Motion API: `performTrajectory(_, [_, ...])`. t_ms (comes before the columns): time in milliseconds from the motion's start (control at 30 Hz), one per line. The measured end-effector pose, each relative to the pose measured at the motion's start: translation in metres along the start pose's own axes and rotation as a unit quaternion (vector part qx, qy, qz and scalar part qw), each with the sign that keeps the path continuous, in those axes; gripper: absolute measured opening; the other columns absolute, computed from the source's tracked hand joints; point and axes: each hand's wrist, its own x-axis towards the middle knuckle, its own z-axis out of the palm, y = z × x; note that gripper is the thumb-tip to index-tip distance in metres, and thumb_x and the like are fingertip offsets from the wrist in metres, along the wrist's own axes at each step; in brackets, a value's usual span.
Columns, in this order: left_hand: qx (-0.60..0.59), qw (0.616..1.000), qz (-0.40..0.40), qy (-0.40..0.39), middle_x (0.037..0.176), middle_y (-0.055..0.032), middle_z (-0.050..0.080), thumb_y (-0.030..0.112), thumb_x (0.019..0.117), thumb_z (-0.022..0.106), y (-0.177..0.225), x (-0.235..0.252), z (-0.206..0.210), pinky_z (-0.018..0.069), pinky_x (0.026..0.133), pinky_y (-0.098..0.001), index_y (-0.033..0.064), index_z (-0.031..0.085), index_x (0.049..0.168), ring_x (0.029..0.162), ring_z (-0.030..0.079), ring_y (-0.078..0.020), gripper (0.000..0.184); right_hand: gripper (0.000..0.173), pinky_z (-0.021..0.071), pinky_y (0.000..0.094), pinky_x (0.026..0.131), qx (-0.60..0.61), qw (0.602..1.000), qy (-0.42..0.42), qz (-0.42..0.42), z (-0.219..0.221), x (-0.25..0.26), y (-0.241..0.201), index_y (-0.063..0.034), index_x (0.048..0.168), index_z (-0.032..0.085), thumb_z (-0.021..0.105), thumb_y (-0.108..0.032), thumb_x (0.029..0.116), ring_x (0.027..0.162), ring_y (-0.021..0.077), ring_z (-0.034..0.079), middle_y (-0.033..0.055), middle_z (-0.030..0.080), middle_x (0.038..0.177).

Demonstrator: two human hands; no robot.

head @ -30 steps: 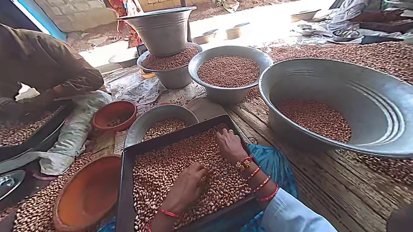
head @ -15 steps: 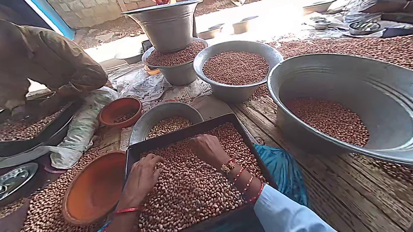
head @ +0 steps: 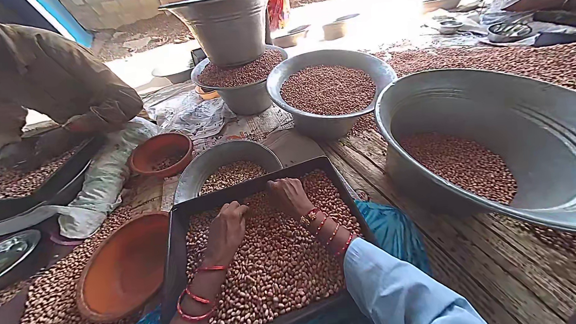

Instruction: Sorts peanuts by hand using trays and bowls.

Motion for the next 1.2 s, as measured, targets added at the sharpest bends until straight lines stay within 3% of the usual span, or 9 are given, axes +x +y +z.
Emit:
performTrajectory(200, [0.029,0.999,0.000,0.030,0.105,-0.0257,0.070,0.006,0.0943,0.067,0.002,-0.001,0.014,0.0558,0.086,-0.0561,-0.0036,0.075,0.107,0.106,0.067,-0.0455,0.018,0.024,0.0511,0.0557,0.085,0.035,0.999,-0.032,0.018,0.000,0.001,0.004,-0.0012,0.112,0.067,0.055,-0.017,0.0999,0.103,0.0375,0.070,0.0199,0.072,0.104])
performTrajectory(367, [-0.095,0.993,-0.056,0.041,0.106,-0.0243,0.072,0.008,0.0952,0.069,-0.004,-0.001,0.005,0.0525,0.095,-0.0573,-0.0046,0.075,0.108,0.106,0.069,-0.0411,0.018,0.025,0.0509,0.0497,0.083,0.260,0.965,-0.004,0.036,-0.009,-0.002,0.016,-0.0062,0.112,0.068,0.061,-0.024,0.0964,0.095,0.0268,0.068,0.0123,0.070,0.100])
performTrajectory(500, [-0.245,0.956,-0.145,0.073,0.093,-0.0133,0.071,0.005,0.1000,0.055,-0.026,0.003,-0.008,0.0594,0.070,-0.0405,0.0003,0.064,0.114,0.072,0.071,-0.0205,0.017,0.016,0.0471,0.0395,0.073,0.366,0.929,0.024,0.056,-0.024,-0.020,0.023,-0.0050,0.106,0.067,0.055,-0.009,0.0958,0.078,0.0163,0.060,0.0061,0.064,0.089])
performTrajectory(700, [-0.079,0.992,-0.101,-0.019,0.111,-0.0268,0.071,0.010,0.1015,0.061,-0.003,0.005,-0.007,0.0498,0.098,-0.0589,-0.0038,0.071,0.119,0.108,0.068,-0.0436,0.024,0.025,0.0523,0.0503,0.085,0.233,0.971,-0.039,0.044,-0.025,-0.047,0.013,-0.0071,0.118,0.073,0.059,-0.021,0.1014,0.092,0.0284,0.068,0.0136,0.072,0.100])
performTrajectory(967, [-0.001,0.996,-0.084,-0.036,0.113,-0.0266,0.070,0.010,0.1023,0.056,0.009,0.002,0.002,0.0531,0.093,-0.0597,-0.0048,0.071,0.116,0.107,0.069,-0.0441,0.025,0.026,0.0516,0.0596,0.088,0.123,0.986,-0.105,-0.029,0.005,-0.046,-0.018,-0.0022,0.110,0.073,0.055,-0.020,0.1032,0.105,0.0391,0.070,0.0207,0.073,0.106])
performTrajectory(1033, [-0.118,0.986,-0.116,-0.018,0.105,-0.0201,0.074,0.010,0.0993,0.064,-0.003,0.002,-0.004,0.0528,0.093,-0.0528,-0.0008,0.074,0.113,0.099,0.070,-0.0344,0.020,0.025,0.0513,0.0598,0.087,0.108,0.988,-0.105,-0.034,0.012,-0.042,-0.020,-0.0021,0.111,0.073,0.056,-0.018,0.1033,0.104,0.0399,0.069,0.0214,0.073,0.106])
performTrajectory(1067, [-0.205,0.970,-0.132,-0.004,0.094,-0.0137,0.072,0.009,0.0987,0.067,-0.010,0.000,-0.007,0.0511,0.082,-0.0431,0.0005,0.074,0.109,0.083,0.066,-0.0237,0.015,0.024,0.0513,0.0598,0.087,0.100,0.989,-0.100,-0.037,0.015,-0.041,-0.020,-0.0012,0.111,0.072,0.055,-0.017,0.1036,0.103,0.0407,0.069,0.0221,0.072,0.106])
performTrajectory(1133, [-0.393,0.908,-0.144,0.021,0.078,-0.0008,0.063,0.002,0.1008,0.055,-0.024,-0.007,-0.012,0.0471,0.058,-0.0201,-0.0002,0.066,0.105,0.060,0.056,-0.0041,0.012,0.025,0.0521,0.0594,0.084,0.085,0.992,-0.078,-0.047,0.019,-0.042,-0.021,0.0009,0.111,0.070,0.051,-0.015,0.1051,0.101,0.0421,0.070,0.0234,0.072,0.104])
performTrajectory(1200, [-0.487,0.863,-0.135,0.015,0.076,0.0052,0.059,0.002,0.0942,0.040,-0.024,-0.020,-0.014,0.0462,0.053,-0.0147,0.0037,0.059,0.103,0.057,0.055,0.0004,0.020,0.026,0.0526,0.0588,0.081,0.078,0.993,-0.064,-0.055,0.023,-0.044,-0.021,0.0014,0.109,0.069,0.049,-0.014,0.1052,0.099,0.0418,0.070,0.0232,0.072,0.101])
